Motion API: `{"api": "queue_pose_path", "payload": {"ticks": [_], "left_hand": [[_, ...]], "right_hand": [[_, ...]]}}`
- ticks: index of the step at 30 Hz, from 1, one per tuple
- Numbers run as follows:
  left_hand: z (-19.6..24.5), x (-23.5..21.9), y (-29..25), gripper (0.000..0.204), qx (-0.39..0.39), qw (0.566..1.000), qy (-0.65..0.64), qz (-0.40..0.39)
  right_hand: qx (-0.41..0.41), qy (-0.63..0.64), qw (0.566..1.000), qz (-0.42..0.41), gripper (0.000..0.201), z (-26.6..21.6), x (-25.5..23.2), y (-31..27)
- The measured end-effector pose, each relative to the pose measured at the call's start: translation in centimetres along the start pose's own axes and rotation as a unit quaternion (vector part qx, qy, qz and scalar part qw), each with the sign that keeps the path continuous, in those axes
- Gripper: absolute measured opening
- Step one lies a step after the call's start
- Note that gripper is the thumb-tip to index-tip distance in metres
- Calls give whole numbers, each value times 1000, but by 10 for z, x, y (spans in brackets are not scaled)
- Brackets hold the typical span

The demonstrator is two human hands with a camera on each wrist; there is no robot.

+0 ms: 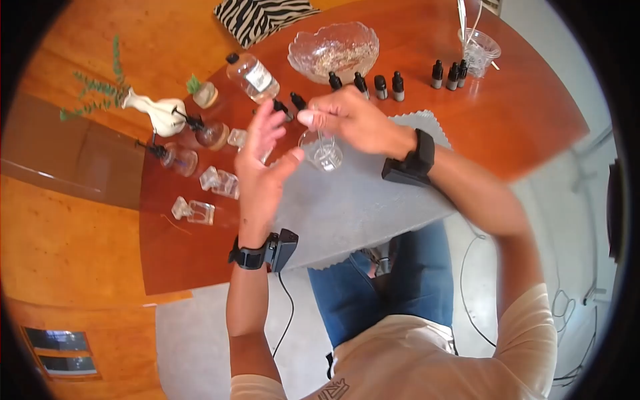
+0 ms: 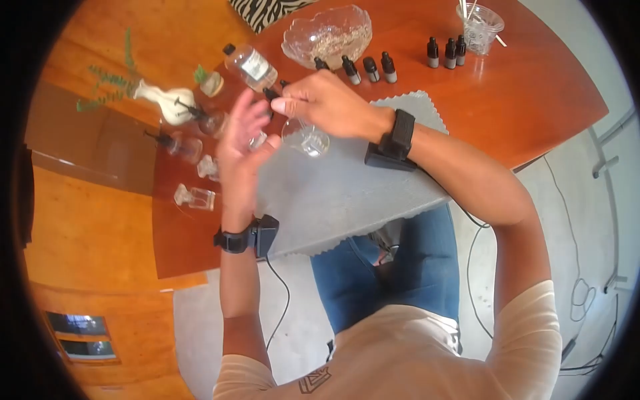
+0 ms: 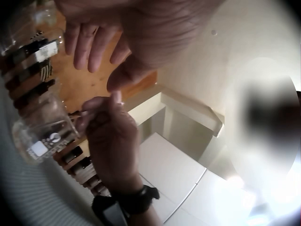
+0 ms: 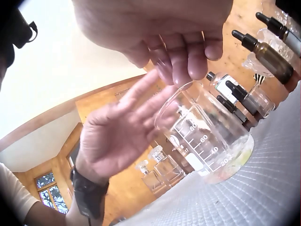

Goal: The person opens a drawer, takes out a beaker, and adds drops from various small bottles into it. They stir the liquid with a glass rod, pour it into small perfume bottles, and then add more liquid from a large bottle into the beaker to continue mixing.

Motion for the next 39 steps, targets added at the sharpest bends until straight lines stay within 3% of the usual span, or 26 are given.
{"api": "queue_pose_path", "payload": {"ticks": [4, 6, 8, 16, 20, 25, 28, 31, 34, 39], "left_hand": [[-57, 2, 10, 104, -148, 973, -136, -111], [-68, 4, 13, 108, -159, 968, -118, -155], [-72, 8, 10, 107, -187, 960, -132, -162], [-98, 0, 15, 84, -147, 966, -132, -169], [-94, 3, 13, 76, -158, 962, -151, -166], [-100, 1, 16, 76, -133, 966, -143, -168], [-93, 3, 15, 74, -137, 965, -146, -167], [-96, 2, 16, 71, -137, 968, -138, -162], [-92, 3, 15, 68, -140, 967, -139, -161], [-97, 2, 13, 65, -152, 968, -142, -144]], "right_hand": [[-33, 13, 999, 35, 40, -7, 0, -1], [-28, 76, 996, 39, 39, -8, 3, -1], [-18, 50, 998, 27, 39, -10, 1, -2], [-42, -5, 998, 56, 43, -10, 3, -2], [-22, 71, 997, 26, 47, -15, 1, 0], [-28, 4, 999, 44, 50, -5, -2, 2], [-11, 68, 997, 22, 50, -13, -3, 1], [-45, -3, 997, 70, 50, -12, -6, 3], [-44, 29, 998, 33, 49, -15, -6, 3], [-32, -11, 998, 50, 49, -13, -11, 2]]}}
Point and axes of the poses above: each hand's wrist, its own y-axis towards the middle knuckle, its own x-axis out of the palm, z = x × y, the point moved 5 cm from there along y, towards the middle knuckle, and after that the axes turned 13 degrees about -y, right-handed, at the moved point
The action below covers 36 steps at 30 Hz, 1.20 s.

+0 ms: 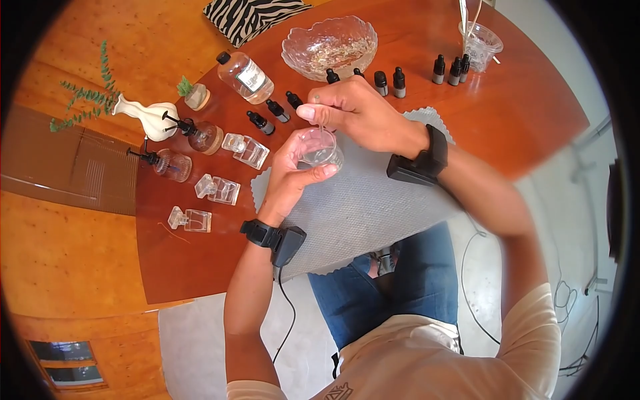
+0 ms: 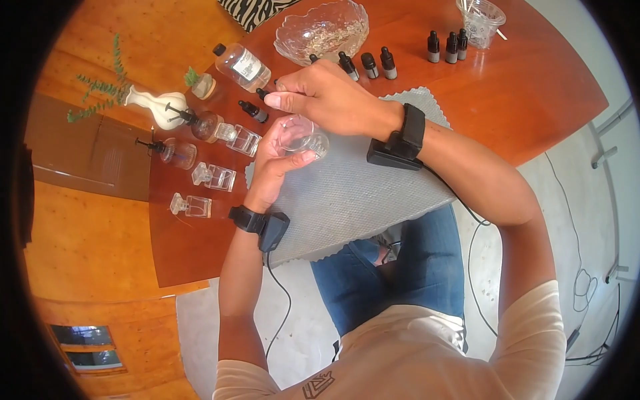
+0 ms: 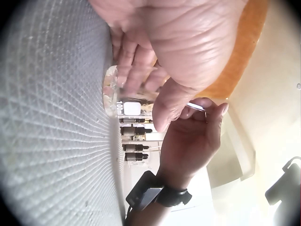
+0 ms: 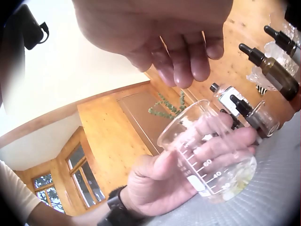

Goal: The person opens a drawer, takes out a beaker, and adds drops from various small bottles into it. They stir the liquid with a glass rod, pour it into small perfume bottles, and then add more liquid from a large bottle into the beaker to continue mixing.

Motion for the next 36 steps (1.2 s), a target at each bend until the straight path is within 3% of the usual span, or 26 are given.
{"api": "queue_pose_path", "payload": {"ticks": [4, 7, 10, 13, 16, 22, 25, 31, 34, 36], "left_hand": [[4, 3, 0, 64, 2, 1000, 10, -1], [2, 2, 0, 64, 2, 1000, 6, 1], [1, 1, 1, 65, 6, 1000, 10, -3], [2, 2, 1, 64, 9, 1000, 7, -3], [0, 1, 2, 65, 15, 1000, 5, -3], [1, 1, 0, 65, -7, 1000, -10, 0], [-2, -1, 2, 66, 8, 1000, -9, -5], [0, 1, 1, 70, 3, 1000, -4, -6], [-2, -1, 2, 73, 3, 1000, 6, -16], [-2, -1, 2, 74, 5, 1000, 5, -23]], "right_hand": [[24, 35, 998, -50, 48, 8, 6, 0], [16, 1, 1000, -3, 47, 1, 2, -1], [-13, 1, 1000, -14, 52, 6, 6, 0], [27, 80, 996, -39, 51, 9, 9, -1], [0, 22, 1000, -10, 50, 1, 3, -1], [28, 79, 995, -46, 48, 7, 11, -1], [26, 24, 999, -29, 47, 8, 6, -1], [53, 141, 988, -44, 48, 7, 12, -3], [20, 25, 999, -31, 48, 8, 6, -1], [46, 86, 994, -56, 47, 11, 10, -2]]}}
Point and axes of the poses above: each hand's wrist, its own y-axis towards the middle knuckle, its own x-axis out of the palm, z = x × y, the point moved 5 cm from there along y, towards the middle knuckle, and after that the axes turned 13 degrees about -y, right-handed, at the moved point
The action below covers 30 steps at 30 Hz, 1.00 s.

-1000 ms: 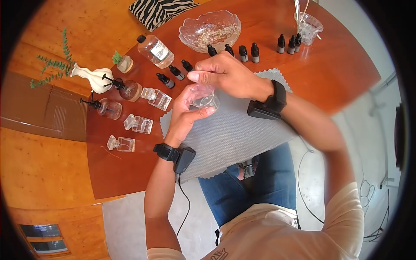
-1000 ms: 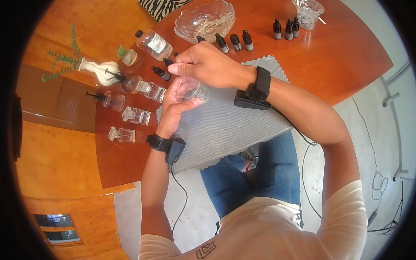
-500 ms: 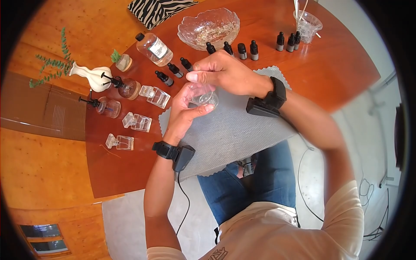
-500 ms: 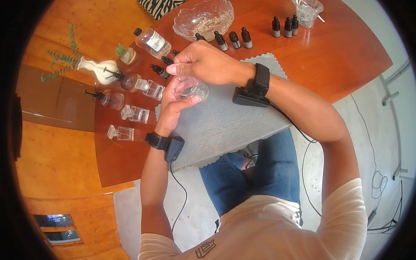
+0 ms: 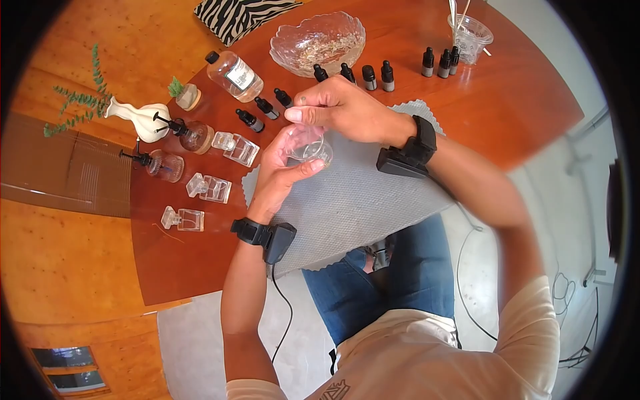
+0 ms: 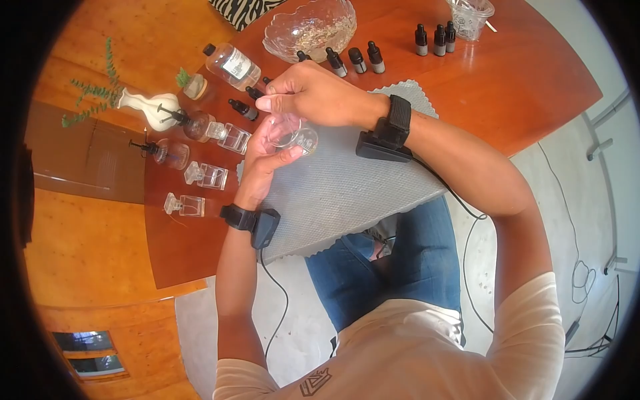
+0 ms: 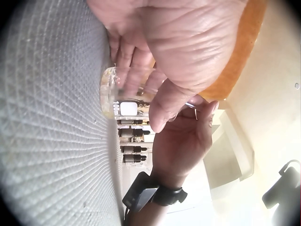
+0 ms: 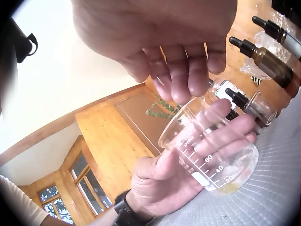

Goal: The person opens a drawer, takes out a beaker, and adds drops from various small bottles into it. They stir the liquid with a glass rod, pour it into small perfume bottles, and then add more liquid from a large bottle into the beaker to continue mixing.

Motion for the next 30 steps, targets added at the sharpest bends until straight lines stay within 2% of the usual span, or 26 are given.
{"api": "queue_pose_path", "payload": {"ticks": [1, 4, 7, 10, 13, 16, 19, 22, 25, 28, 30], "left_hand": [[1, 0, 0, 74, 0, 1000, -5, -1], [2, 1, -1, 73, 3, 1000, -7, 8], [4, 3, -1, 72, 3, 1000, 0, 3], [4, 3, -1, 70, -2, 1000, 3, -1], [3, 2, -2, 69, -1, 1000, 1, 2], [0, -1, -1, 68, 1, 1000, 3, 3], [1, 0, -2, 68, -5, 1000, 3, 4], [0, -1, -2, 68, -13, 1000, -1, 8], [-1, -3, 0, 68, -1, 1000, 13, -2], [2, 0, -2, 68, 2, 1000, 11, 1], [5, 4, -2, 67, -1, 1000, 1, 0]], "right_hand": [[12, 31, 999, -13, 47, 1, 2, 0], [-7, 18, 1000, 18, 47, -1, -1, 0], [-39, -59, 997, 15, 47, -3, -4, 1], [-19, 3, 1000, 16, 50, 1, 2, 1], [-41, -54, 996, 53, 52, -13, -4, -1], [-38, -72, 997, 17, 52, -6, -3, -1], [-57, -99, 992, 52, 51, -11, -3, -1], [-78, -130, 987, 46, 44, -7, -2, 0], [-40, -70, 997, 15, 43, -6, -2, 0], [-61, -144, 987, 43, 50, -10, -5, -1], [-36, -75, 996, 16, 50, -6, -2, 0]]}}
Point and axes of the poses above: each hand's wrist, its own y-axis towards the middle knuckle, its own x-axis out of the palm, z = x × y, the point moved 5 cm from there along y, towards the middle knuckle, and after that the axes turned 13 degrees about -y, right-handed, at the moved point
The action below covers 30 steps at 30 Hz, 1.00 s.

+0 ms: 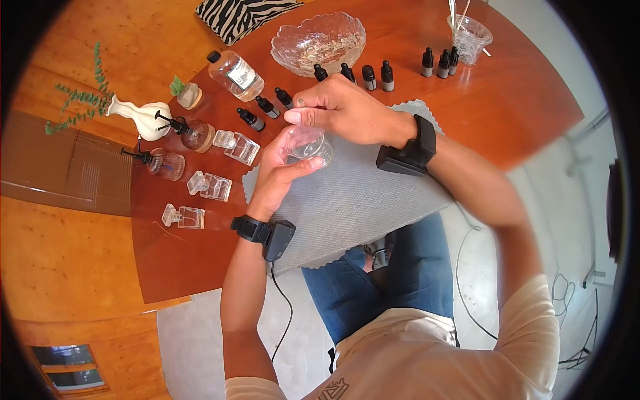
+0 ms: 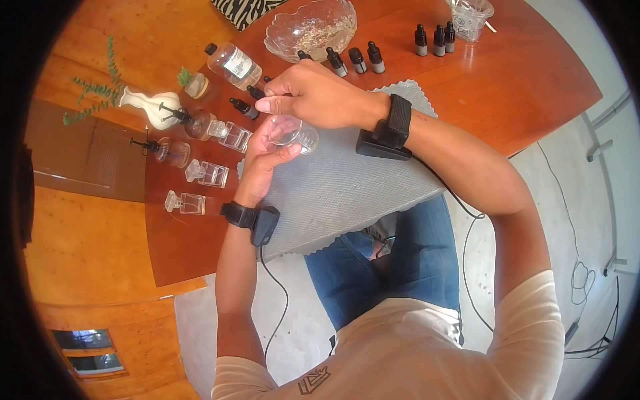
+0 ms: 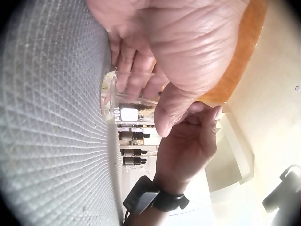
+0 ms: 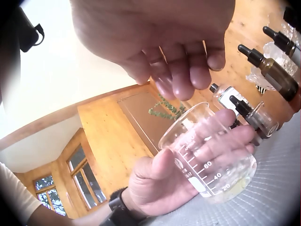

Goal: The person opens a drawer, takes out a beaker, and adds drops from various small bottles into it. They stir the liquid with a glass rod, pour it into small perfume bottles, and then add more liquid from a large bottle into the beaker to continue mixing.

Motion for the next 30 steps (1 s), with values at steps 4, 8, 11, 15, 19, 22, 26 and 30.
{"api": "queue_pose_path", "payload": {"ticks": [4, 8, 11, 15, 19, 22, 26, 30], "left_hand": [[0, 1, 0, 65, -1, 1000, -4, -3], [3, 2, 1, 65, -1, 1000, 5, -20], [0, -1, 1, 66, 0, 1000, 1, -8], [0, -1, 1, 68, -3, 1000, -3, -12], [-4, -4, 1, 70, -1, 1000, -1, -9], [-4, -3, 1, 71, -1, 1000, -12, -5], [-3, -3, 1, 71, -7, 1000, -9, -3], [-4, -4, 1, 70, -6, 1000, -9, -4]], "right_hand": [[6, -34, 999, 25, 49, -4, -7, 0], [18, 40, 999, -5, 48, 8, 3, 1], [29, 47, 998, 2, 48, 6, 1, 0], [47, 89, 994, -33, 47, 6, 4, 0], [35, 16, 999, 12, 47, 7, 0, 1], [31, 88, 995, -20, 48, 8, 5, 1], [44, 87, 995, -6, 47, 2, 3, 0], [52, 93, 994, -33, 47, 4, 4, 0]]}}
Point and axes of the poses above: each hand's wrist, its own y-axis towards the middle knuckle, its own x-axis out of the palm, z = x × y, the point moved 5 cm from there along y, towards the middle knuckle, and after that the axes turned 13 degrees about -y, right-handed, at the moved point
